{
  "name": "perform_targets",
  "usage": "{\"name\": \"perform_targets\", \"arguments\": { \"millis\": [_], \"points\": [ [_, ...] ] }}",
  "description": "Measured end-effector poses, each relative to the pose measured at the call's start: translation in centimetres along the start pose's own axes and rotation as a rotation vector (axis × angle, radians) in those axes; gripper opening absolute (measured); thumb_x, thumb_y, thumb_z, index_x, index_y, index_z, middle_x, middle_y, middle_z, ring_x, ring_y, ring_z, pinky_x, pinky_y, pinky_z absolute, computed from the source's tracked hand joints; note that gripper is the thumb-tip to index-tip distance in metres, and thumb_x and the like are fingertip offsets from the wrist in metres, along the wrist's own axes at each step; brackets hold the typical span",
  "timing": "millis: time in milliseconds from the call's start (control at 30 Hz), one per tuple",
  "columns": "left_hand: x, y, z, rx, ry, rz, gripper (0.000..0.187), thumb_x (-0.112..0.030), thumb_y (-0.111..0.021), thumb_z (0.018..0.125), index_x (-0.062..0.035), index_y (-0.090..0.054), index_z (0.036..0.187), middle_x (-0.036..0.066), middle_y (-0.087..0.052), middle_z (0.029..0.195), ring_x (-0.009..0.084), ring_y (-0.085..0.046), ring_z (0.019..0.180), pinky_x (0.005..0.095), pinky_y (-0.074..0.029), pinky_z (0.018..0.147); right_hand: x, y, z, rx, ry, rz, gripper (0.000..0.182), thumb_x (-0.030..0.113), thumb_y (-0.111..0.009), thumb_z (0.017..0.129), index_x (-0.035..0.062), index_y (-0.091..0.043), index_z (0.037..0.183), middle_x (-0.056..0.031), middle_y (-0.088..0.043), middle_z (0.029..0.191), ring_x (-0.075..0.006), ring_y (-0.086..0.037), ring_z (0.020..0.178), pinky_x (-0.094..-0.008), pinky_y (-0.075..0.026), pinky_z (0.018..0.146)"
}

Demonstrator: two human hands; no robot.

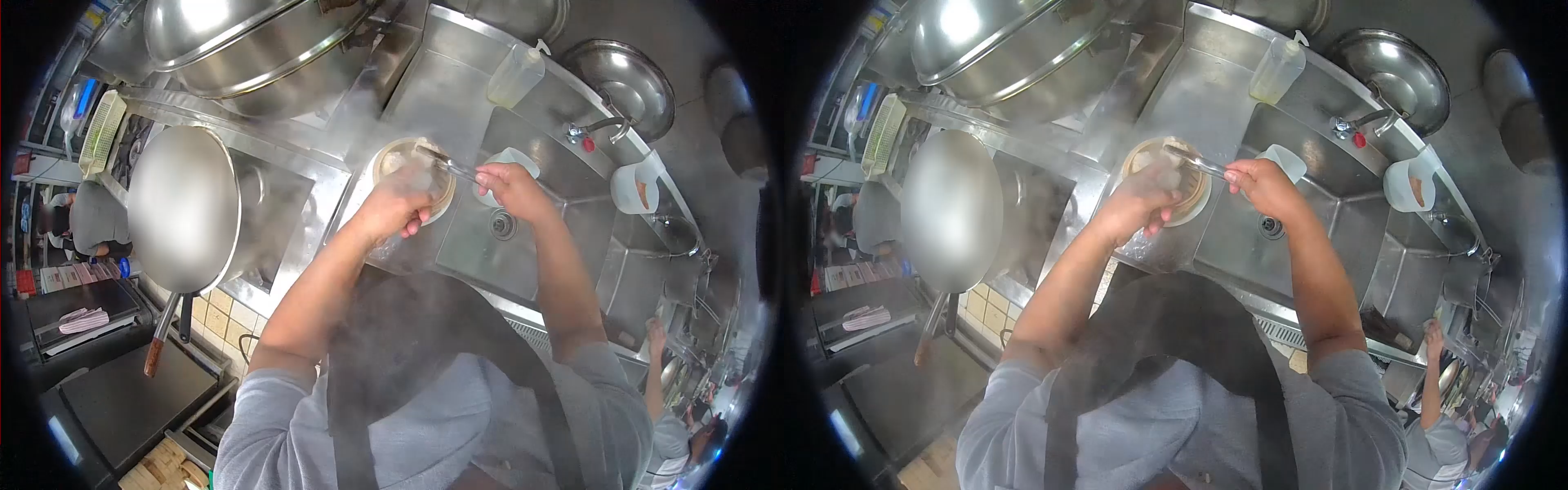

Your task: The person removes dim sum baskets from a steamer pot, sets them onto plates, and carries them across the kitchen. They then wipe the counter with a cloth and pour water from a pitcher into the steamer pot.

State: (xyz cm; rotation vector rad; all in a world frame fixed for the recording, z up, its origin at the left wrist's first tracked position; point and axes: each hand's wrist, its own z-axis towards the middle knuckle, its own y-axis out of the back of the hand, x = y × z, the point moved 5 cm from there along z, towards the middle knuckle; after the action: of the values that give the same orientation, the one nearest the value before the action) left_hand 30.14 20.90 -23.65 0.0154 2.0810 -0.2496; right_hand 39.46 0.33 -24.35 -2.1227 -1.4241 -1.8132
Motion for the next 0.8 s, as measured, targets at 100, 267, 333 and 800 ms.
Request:
{"name": "perform_targets", "arguments": {
  "millis": [100, 267, 333, 800],
  "points": [
    [0.3, -0.1, 0.3, 0.041, -0.007, -0.084, 0.078, -0.010, -0.061, 0.084, 0.0018, -0.021, 0.149, 0.003, -0.053, 0.064, 0.0128, -0.050, 0.046, 0.0252, -0.037, 0.040, 0.1, 0.2, -0.1, -0.020, 0.019, -0.037, 0.028, 0.023, -0.058, 0.095, 0.0016, -0.068, 0.109, -0.0039, -0.066, 0.077, -0.0151, -0.057, 0.072, -0.0303, -0.045, 0.069],
    [0.4, 0.3, -0.7, -0.016, 0.013, -0.096, 0.068, -0.010, -0.060, 0.084, 0.0010, -0.033, 0.146, 0.004, -0.056, 0.065, 0.0124, -0.051, 0.046, 0.0242, -0.038, 0.041, 1.1, 0.4, -0.5, -0.044, 0.062, -0.127, 0.027, 0.024, -0.059, 0.093, 0.0032, -0.068, 0.108, -0.0076, -0.068, 0.082, -0.0210, -0.063, 0.078, -0.0338, -0.048, 0.073],
    [-0.3, 1.0, -2.5, -0.056, 0.002, -0.102, 0.057, -0.010, -0.058, 0.085, 0.0010, -0.042, 0.138, 0.005, -0.058, 0.066, 0.0125, -0.053, 0.047, 0.0245, -0.039, 0.041, 3.1, 0.5, -1.2, -0.186, 0.193, -0.435, 0.026, 0.025, -0.060, 0.092, 0.0078, -0.068, 0.109, -0.0095, -0.069, 0.091, -0.0284, -0.065, 0.086, -0.0389, -0.049, 0.076],
    [15.0, 6.7, -0.1, -0.535, 0.099, -0.254, 0.040, -0.012, -0.063, 0.088, 0.0023, -0.052, 0.123, 0.014, -0.067, 0.097, 0.0215, -0.068, 0.077, 0.0292, -0.056, 0.067, 3.8, 4.6, -4.8, -0.360, 0.169, -0.464, 0.029, 0.024, -0.064, 0.089, 0.0082, -0.065, 0.113, -0.0149, -0.066, 0.102, -0.0355, -0.063, 0.095, -0.0421, -0.049, 0.082]
  ]
}}
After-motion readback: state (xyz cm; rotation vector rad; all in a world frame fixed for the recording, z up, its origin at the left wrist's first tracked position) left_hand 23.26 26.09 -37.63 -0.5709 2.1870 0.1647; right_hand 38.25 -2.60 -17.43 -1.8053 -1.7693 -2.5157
